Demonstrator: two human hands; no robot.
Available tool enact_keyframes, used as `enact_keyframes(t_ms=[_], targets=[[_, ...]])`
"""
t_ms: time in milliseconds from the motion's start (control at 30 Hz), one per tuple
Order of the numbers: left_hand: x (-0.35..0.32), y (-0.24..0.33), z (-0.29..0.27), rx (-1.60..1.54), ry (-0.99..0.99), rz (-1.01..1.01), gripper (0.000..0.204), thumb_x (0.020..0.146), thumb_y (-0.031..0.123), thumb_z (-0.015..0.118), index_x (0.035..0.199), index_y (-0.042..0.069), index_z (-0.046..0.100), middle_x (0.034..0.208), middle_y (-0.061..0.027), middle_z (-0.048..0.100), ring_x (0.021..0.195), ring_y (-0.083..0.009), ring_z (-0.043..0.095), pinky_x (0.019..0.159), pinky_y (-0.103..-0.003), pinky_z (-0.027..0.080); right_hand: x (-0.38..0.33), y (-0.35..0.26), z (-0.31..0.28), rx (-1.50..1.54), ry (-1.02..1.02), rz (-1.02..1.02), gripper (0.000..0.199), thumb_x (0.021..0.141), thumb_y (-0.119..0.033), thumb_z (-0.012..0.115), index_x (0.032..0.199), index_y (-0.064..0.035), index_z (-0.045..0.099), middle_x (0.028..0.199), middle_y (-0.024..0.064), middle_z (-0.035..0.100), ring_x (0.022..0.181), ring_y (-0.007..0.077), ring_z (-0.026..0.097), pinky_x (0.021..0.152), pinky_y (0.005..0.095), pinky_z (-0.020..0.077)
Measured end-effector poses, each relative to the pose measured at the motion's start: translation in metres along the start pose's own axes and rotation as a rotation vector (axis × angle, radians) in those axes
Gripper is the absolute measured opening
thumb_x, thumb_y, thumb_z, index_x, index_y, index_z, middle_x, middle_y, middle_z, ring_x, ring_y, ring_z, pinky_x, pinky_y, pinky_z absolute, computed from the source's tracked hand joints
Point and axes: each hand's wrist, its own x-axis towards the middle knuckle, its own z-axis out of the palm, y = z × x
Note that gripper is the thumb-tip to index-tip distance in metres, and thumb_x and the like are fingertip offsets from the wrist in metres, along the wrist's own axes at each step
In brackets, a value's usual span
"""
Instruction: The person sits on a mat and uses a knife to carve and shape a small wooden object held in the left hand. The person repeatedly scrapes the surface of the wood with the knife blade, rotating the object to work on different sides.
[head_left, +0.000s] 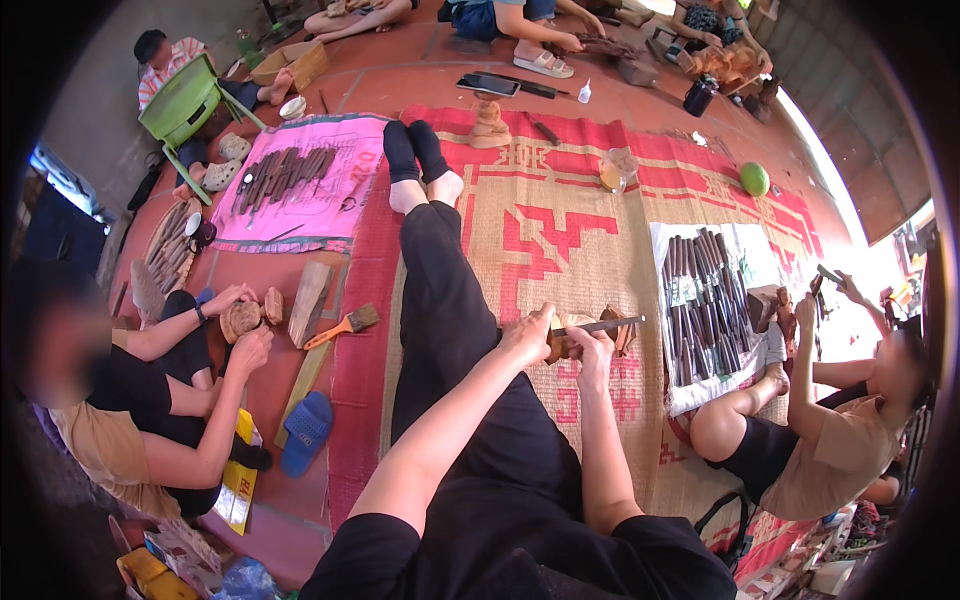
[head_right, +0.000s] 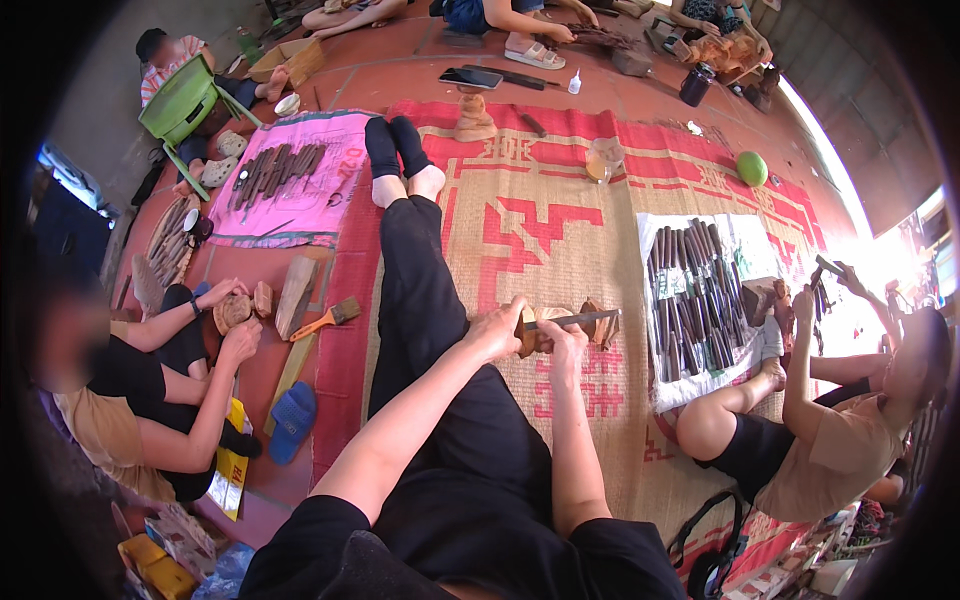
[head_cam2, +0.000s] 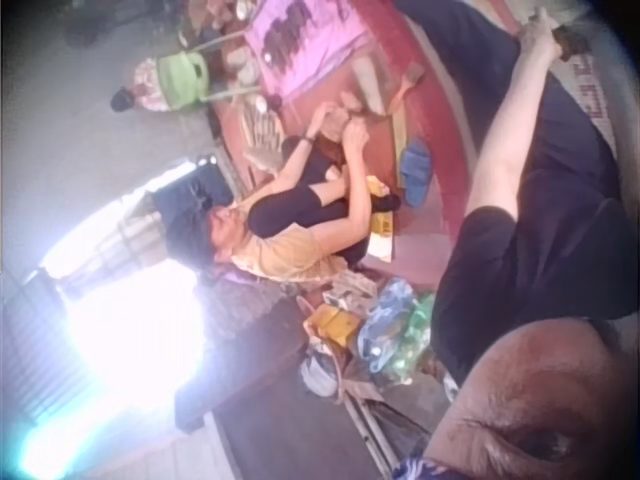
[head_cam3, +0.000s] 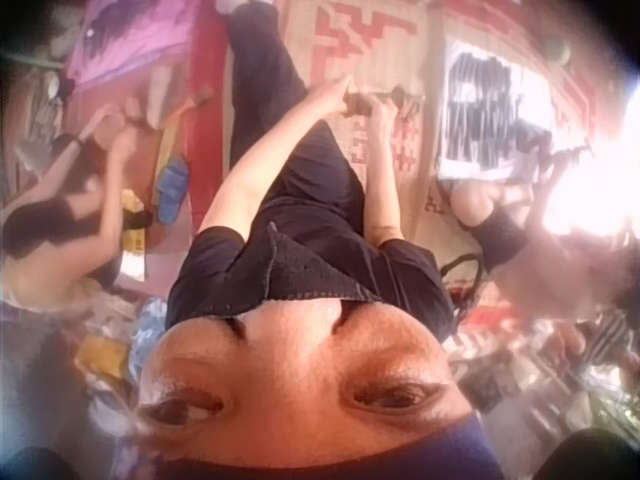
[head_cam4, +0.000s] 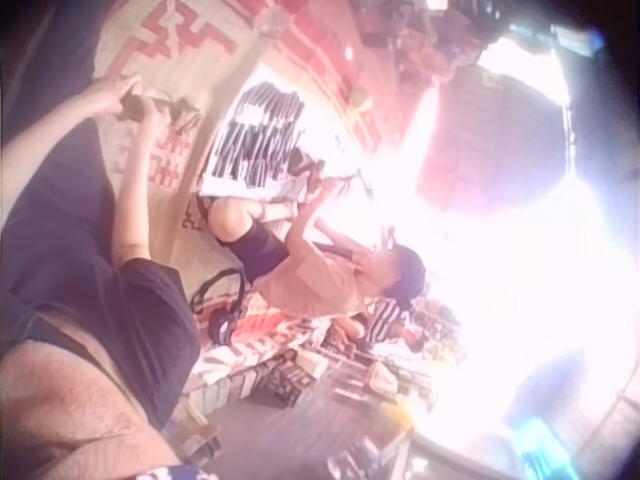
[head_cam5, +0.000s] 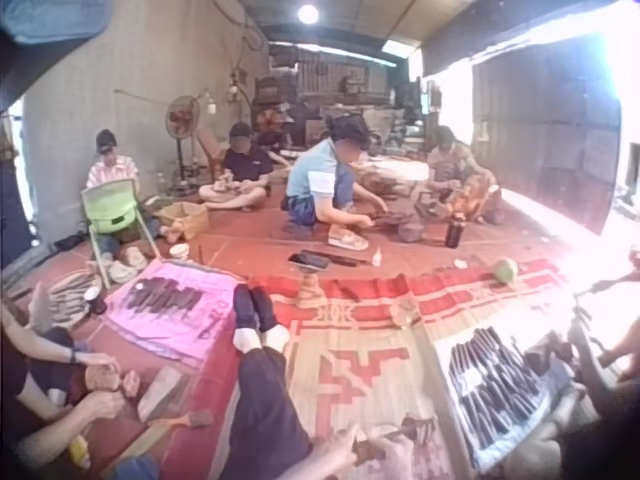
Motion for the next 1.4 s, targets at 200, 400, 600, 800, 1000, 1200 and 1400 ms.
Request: enact_keyframes(t_ms=[200,400,600,800,1000,1200,1400], targets=[[-0.004,0.008,-0.005,0.009,-0.009,-0.003,0.072,0.062,0.018,0.076,0.120,0.009,0.035,0.104,-0.0184,0.060,0.098,-0.0353,0.060,0.081,-0.044,0.048,0.017,0.016,-0.020,0.028,0.104,-0.014,0.009,0.074,-0.005,0.068,0.074,-0.0011,0.059,0.061,0.0026,0.056,0.046,0.0078,0.047,0.044,0.0211,0.0343],[-0.002,0.004,-0.004,-0.019,-0.020,-0.011,0.071,0.061,0.018,0.077,0.117,0.009,0.035,0.105,-0.0185,0.060,0.098,-0.0358,0.059,0.081,-0.044,0.047,0.013,0.015,-0.015,0.055,0.107,0.001,0.008,0.074,-0.004,0.068,0.073,-0.0027,0.059,0.061,0.0019,0.055,0.047,0.0069,0.045,0.044,0.0211,0.0331],[-0.003,0.004,-0.003,-0.013,-0.008,0.006,0.070,0.062,0.019,0.077,0.117,0.009,0.035,0.104,-0.0176,0.060,0.097,-0.0355,0.060,0.080,-0.044,0.047,0.004,0.008,-0.008,-0.025,0.053,0.035,0.009,0.073,-0.005,0.068,0.072,-0.0033,0.059,0.060,0.0023,0.055,0.047,0.0078,0.045,0.045,0.0217,0.0339],[-0.008,0.013,-0.011,0.038,-0.017,-0.027,0.067,0.062,0.017,0.076,0.116,0.010,0.036,0.103,-0.0160,0.061,0.096,-0.0339,0.060,0.079,-0.044,0.047,0.010,0.011,-0.014,0.027,0.085,0.004,0.011,0.071,-0.004,0.069,0.070,-0.0030,0.059,0.060,0.0026,0.056,0.048,0.0082,0.046,0.046,0.0219,0.0341],[0.001,0.002,0.001,0.003,-0.026,-0.031,0.067,0.063,0.016,0.076,0.116,0.011,0.037,0.102,-0.0153,0.061,0.097,-0.0339,0.060,0.079,-0.044,0.048,0.010,0.011,-0.007,0.013,0.073,-0.025,0.011,0.071,-0.005,0.070,0.072,-0.0027,0.059,0.061,0.0024,0.056,0.048,0.0079,0.046,0.045,0.0214,0.0352],[-0.006,0.008,-0.008,0.012,-0.016,-0.011,0.066,0.062,0.015,0.076,0.115,0.011,0.037,0.102,-0.0149,0.061,0.097,-0.0340,0.060,0.079,-0.043,0.048,0.012,0.006,-0.013,0.015,0.088,-0.018,0.010,0.072,-0.006,0.069,0.074,-0.0019,0.059,0.062,0.0024,0.056,0.049,0.0084,0.047,0.045,0.0215,0.0353],[-0.001,0.006,-0.001,0.031,-0.010,-0.006,0.069,0.060,0.018,0.077,0.115,0.010,0.037,0.103,-0.0147,0.061,0.097,-0.0334,0.060,0.078,-0.044,0.048,0.014,0.012,-0.017,0.043,0.080,-0.061,0.011,0.072,-0.007,0.069,0.075,-0.0015,0.060,0.060,0.0026,0.055,0.049,0.0091,0.048,0.048,0.0212,0.0374]])
